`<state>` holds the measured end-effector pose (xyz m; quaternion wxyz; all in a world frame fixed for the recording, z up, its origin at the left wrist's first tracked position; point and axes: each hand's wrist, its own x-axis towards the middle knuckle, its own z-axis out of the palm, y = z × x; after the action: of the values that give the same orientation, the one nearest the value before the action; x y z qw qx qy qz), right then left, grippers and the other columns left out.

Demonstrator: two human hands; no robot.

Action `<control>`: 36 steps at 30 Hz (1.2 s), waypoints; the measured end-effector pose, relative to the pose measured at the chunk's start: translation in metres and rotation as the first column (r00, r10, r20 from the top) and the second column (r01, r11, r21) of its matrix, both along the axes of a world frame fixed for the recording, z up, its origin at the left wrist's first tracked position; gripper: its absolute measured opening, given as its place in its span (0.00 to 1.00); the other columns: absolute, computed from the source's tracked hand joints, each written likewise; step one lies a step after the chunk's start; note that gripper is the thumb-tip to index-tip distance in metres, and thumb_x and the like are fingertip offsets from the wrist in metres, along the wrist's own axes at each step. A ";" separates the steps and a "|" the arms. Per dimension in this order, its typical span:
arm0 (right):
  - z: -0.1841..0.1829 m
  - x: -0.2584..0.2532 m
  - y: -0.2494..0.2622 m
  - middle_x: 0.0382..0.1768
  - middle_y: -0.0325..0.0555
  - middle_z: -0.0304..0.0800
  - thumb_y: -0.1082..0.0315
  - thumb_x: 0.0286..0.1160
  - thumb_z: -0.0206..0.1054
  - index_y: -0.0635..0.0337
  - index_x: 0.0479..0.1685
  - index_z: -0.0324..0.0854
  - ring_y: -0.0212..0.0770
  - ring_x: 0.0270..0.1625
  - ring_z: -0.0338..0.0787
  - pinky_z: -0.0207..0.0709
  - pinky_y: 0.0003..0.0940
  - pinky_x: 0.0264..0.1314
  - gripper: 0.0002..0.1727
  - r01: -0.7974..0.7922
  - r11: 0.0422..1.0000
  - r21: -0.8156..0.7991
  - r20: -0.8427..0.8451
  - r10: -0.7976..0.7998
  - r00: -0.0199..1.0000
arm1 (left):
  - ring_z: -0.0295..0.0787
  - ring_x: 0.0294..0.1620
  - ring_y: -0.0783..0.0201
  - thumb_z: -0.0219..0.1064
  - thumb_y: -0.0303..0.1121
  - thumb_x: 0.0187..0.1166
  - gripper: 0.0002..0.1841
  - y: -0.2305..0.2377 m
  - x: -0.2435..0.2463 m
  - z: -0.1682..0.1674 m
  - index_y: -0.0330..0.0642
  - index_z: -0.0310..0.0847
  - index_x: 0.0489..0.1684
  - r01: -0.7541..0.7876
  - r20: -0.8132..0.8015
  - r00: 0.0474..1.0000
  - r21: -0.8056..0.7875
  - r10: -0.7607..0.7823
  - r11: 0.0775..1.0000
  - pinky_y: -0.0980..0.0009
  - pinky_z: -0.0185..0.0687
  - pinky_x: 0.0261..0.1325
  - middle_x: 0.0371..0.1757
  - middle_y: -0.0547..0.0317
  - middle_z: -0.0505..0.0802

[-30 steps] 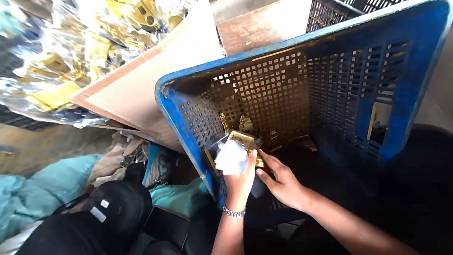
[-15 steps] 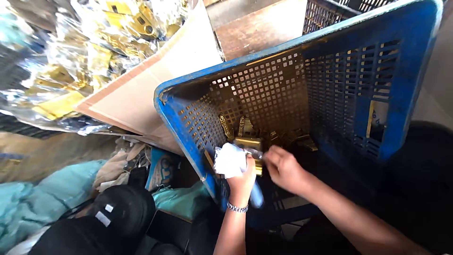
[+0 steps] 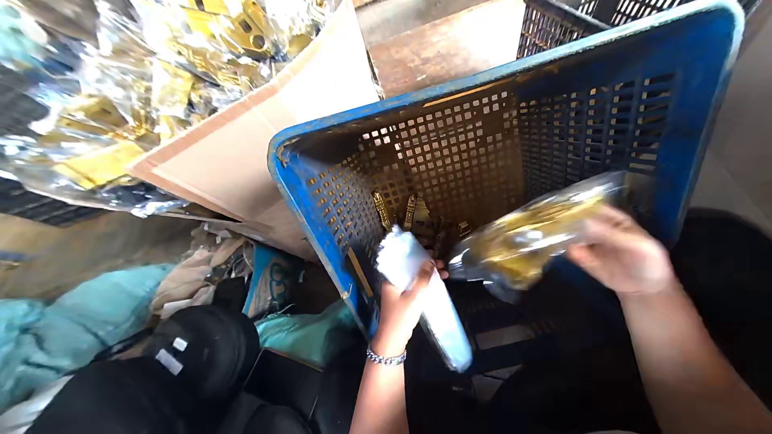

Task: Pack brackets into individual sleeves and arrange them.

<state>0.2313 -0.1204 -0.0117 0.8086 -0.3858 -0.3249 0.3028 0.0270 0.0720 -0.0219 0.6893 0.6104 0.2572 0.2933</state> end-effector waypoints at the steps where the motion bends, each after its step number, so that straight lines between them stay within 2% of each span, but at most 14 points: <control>1: 0.009 0.005 0.002 0.44 0.32 0.97 0.53 0.75 0.69 0.45 0.57 0.91 0.27 0.42 0.95 0.90 0.24 0.43 0.16 -0.020 0.986 0.163 -0.060 0.031 0.998 | 0.96 0.40 0.70 0.63 0.22 0.79 0.13 -0.004 0.002 -0.005 0.23 0.78 0.56 0.043 -0.054 0.998 0.117 -0.036 0.992 0.71 0.93 0.52 0.42 0.59 0.97; 3: 0.017 -0.008 0.024 0.63 0.31 0.90 0.34 0.85 0.48 0.41 0.69 0.83 0.33 0.64 0.89 0.86 0.38 0.64 0.31 0.032 0.999 -0.009 0.054 -0.031 0.998 | 0.94 0.38 0.70 0.65 0.24 0.78 0.11 -0.019 0.008 -0.018 0.22 0.85 0.47 0.156 -0.197 0.978 0.441 -0.074 0.884 0.72 0.91 0.49 0.40 0.53 0.96; 5: 0.003 -0.051 0.061 0.81 0.44 0.76 0.42 0.93 0.27 0.59 0.83 0.69 0.43 0.84 0.72 0.63 0.49 0.87 0.40 0.136 0.920 -0.367 0.474 0.059 0.878 | 0.95 0.44 0.52 0.71 0.24 0.66 0.11 -0.042 0.012 -0.018 0.22 0.88 0.40 0.296 -0.339 0.938 0.659 -0.078 0.691 0.58 0.89 0.54 0.39 0.39 0.95; 7: -0.012 -0.081 0.091 0.81 0.48 0.78 0.48 0.94 0.26 0.60 0.80 0.77 0.52 0.88 0.70 0.49 0.68 0.88 0.39 0.295 0.862 -0.412 0.805 0.192 0.562 | 0.92 0.54 0.43 0.75 0.26 0.68 0.16 -0.057 0.007 -0.011 0.18 0.86 0.47 0.367 -0.441 0.895 0.641 -0.068 0.674 0.51 0.81 0.65 0.47 0.31 0.93; 10: -0.021 -0.080 0.106 0.90 0.46 0.64 0.52 0.93 0.30 0.57 0.86 0.70 0.51 0.95 0.49 0.23 0.74 0.90 0.34 0.246 0.789 -0.563 0.690 0.285 0.666 | 0.97 0.39 0.48 0.75 0.31 0.57 0.17 -0.051 0.009 -0.028 0.22 0.88 0.35 0.104 -0.259 0.951 0.784 0.169 0.612 0.53 0.90 0.47 0.34 0.38 0.95; 14: -0.033 -0.108 0.109 0.82 0.54 0.75 0.50 0.93 0.32 0.64 0.80 0.75 0.57 0.89 0.65 0.42 0.71 0.89 0.36 0.242 0.897 -0.369 0.714 0.107 0.692 | 0.94 0.48 0.50 0.73 0.27 0.65 0.19 -0.042 0.003 -0.027 0.17 0.84 0.48 0.072 -0.354 0.909 0.656 0.222 0.751 0.56 0.86 0.57 0.41 0.36 0.94; 17: -0.041 -0.073 0.112 0.89 0.48 0.64 0.54 0.93 0.32 0.61 0.86 0.69 0.50 0.95 0.50 0.24 0.70 0.92 0.34 0.174 0.780 -0.601 0.552 0.247 0.796 | 0.96 0.41 0.44 0.75 0.30 0.60 0.17 -0.052 0.006 -0.036 0.20 0.87 0.38 0.171 -0.327 0.932 0.780 0.159 0.602 0.49 0.89 0.48 0.36 0.36 0.94; 19: -0.041 -0.090 0.099 0.86 0.48 0.70 0.48 0.93 0.27 0.58 0.82 0.74 0.56 0.94 0.55 0.30 0.79 0.87 0.38 0.312 0.795 -0.521 0.701 0.190 0.687 | 0.94 0.47 0.39 0.74 0.29 0.66 0.16 -0.053 0.009 -0.033 0.21 0.88 0.42 0.302 -0.480 0.871 0.695 0.108 0.652 0.46 0.86 0.54 0.41 0.33 0.94; 21: -0.054 -0.104 0.093 0.72 0.45 0.88 0.44 0.93 0.27 0.54 0.67 0.88 0.54 0.84 0.73 0.49 0.70 0.85 0.41 0.370 0.863 -0.344 0.779 0.042 0.625 | 0.88 0.60 0.37 0.69 0.30 0.76 0.17 -0.051 0.016 -0.019 0.21 0.85 0.54 0.545 -0.777 0.629 0.429 -0.014 0.721 0.45 0.78 0.65 0.53 0.29 0.91; 24: -0.080 -0.068 0.099 0.79 0.61 0.77 0.58 0.94 0.45 0.71 0.76 0.76 0.51 0.86 0.70 0.53 0.49 0.92 0.28 0.149 0.677 -0.721 0.478 0.330 0.814 | 0.84 0.66 0.35 0.69 0.32 0.77 0.19 -0.046 0.031 -0.002 0.28 0.83 0.61 0.832 -0.961 0.094 -0.069 -0.261 0.551 0.36 0.78 0.63 0.62 0.32 0.88; 26: -0.085 -0.038 0.131 0.82 0.65 0.71 0.59 0.91 0.56 0.71 0.80 0.72 0.62 0.88 0.65 0.48 0.66 0.89 0.28 0.223 0.436 -0.872 0.451 0.541 0.710 | 0.85 0.63 0.32 0.71 0.26 0.74 0.16 -0.052 0.028 0.002 0.27 0.85 0.57 0.933 -0.920 -0.007 -0.147 -0.393 0.328 0.33 0.78 0.59 0.58 0.30 0.90; 29: -0.097 -0.026 0.200 0.80 0.65 0.73 0.57 0.84 0.67 0.66 0.80 0.72 0.68 0.85 0.67 0.57 0.71 0.84 0.30 0.341 0.504 -0.793 0.609 0.661 0.439 | 0.85 0.62 0.32 0.71 0.25 0.74 0.14 -0.061 0.023 0.003 0.26 0.85 0.55 0.965 -0.847 -0.166 -0.245 -0.505 0.094 0.33 0.79 0.56 0.57 0.31 0.89; 32: -0.094 -0.030 0.282 0.89 0.62 0.59 0.64 0.79 0.69 0.61 0.88 0.64 0.70 0.91 0.53 0.42 0.81 0.83 0.36 0.309 0.511 -0.802 0.593 0.739 0.319 | 0.85 0.63 0.34 0.64 0.21 0.79 0.11 -0.052 0.018 0.007 0.27 0.85 0.53 0.917 -0.844 -0.220 -0.350 -0.489 0.191 0.38 0.80 0.57 0.58 0.32 0.89; 36: -0.136 -0.037 0.330 0.95 0.62 0.36 0.64 0.79 0.69 0.56 0.90 0.63 0.79 0.90 0.46 0.41 0.85 0.81 0.37 0.334 0.479 -0.812 0.576 0.752 0.320 | 0.88 0.59 0.38 0.61 0.19 0.79 0.12 -0.031 0.030 0.010 0.31 0.86 0.56 0.886 -0.939 -0.173 -0.280 -0.298 0.369 0.43 0.81 0.57 0.57 0.36 0.90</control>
<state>0.1939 0.2097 -0.1472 0.1097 -0.7611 -0.5803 0.2683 0.0568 0.0410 -0.0118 0.2501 0.8344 0.1711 -0.4603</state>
